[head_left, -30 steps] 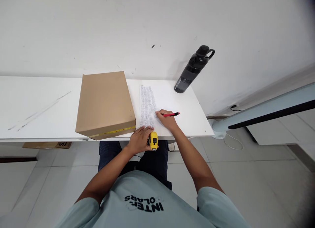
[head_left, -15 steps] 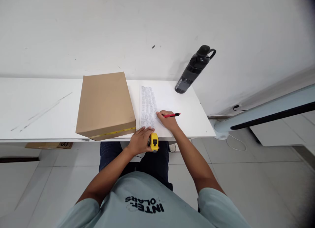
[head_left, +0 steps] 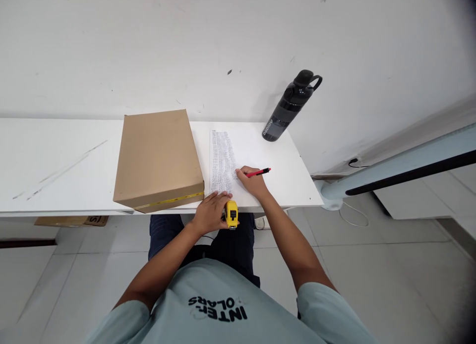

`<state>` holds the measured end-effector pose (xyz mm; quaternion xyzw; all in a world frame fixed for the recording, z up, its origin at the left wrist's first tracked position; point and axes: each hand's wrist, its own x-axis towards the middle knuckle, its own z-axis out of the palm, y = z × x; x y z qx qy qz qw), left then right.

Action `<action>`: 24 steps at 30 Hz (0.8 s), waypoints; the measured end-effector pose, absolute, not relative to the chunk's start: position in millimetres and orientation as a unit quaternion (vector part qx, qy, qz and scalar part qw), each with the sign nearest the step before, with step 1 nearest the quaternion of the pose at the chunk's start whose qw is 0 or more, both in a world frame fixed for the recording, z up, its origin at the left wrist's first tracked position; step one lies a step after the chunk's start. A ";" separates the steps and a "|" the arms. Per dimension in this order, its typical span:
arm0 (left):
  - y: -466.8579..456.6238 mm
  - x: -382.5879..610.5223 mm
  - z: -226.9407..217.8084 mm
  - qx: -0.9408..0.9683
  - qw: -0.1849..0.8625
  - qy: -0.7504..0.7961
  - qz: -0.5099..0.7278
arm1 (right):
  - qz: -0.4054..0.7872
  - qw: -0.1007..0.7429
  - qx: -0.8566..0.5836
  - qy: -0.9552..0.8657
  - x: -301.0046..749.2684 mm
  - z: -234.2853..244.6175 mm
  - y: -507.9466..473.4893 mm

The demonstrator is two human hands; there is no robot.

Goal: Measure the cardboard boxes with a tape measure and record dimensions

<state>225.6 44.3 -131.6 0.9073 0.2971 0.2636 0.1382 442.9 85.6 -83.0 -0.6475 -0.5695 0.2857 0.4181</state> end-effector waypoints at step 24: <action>42.3 225.2 -123.9 0.900 0.161 0.309 0.261 | 0.239 0.452 -0.652 -0.560 441.1 -84.7 85.5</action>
